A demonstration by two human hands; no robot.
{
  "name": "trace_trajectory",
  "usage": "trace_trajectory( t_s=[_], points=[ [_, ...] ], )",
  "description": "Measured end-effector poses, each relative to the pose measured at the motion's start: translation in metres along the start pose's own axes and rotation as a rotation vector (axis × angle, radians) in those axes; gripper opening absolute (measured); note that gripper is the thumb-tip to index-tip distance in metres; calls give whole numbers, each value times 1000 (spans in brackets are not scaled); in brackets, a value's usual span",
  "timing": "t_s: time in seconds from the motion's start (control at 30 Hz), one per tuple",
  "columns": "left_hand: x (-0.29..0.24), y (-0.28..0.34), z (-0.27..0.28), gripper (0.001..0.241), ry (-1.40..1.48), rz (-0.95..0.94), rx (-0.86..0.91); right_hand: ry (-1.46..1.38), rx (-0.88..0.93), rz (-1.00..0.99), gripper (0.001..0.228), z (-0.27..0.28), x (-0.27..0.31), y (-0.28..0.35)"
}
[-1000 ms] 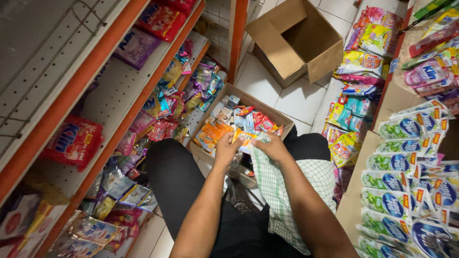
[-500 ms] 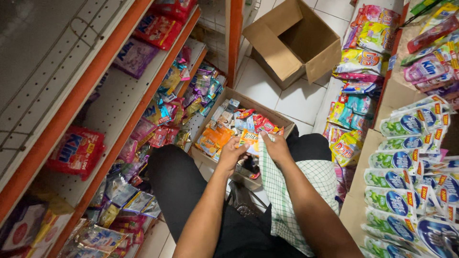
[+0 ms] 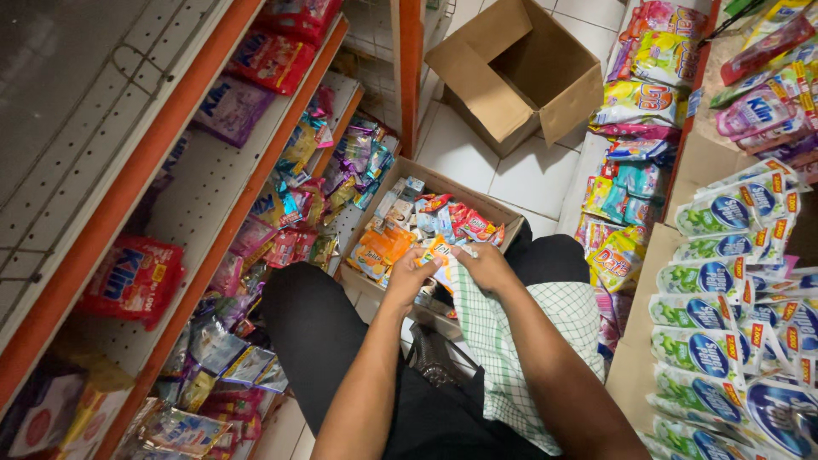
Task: The person takes detergent pouches out of a cardboard box and places them onto a store shelf by hand.
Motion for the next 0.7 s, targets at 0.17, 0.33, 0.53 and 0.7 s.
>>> trace_trajectory(
  t_s=[0.17,0.33,0.53,0.7],
  points=[
    [-5,6,-6,26,-39,4,15,213,-84,1,47,8,5,0],
    [-1,3,-4,27,-101,18,32,-120,29,8,45,-12,-5,-2],
    [10,-2,-6,26,-169,-24,70,38,40,31,43,-10,2,0],
    [13,0,-13,22,-188,-54,112,272,-65,20,42,4,8,-1]
  ],
)
Point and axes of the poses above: each hand's wrist, its own y-axis away from the middle knuckle, its own z-axis out of the back of the hand, x = y × z, the point moved 8 cm from there along -y, towards the middle knuckle, and after that the axes turned 8 degrees about z, right-handed, at the moved point
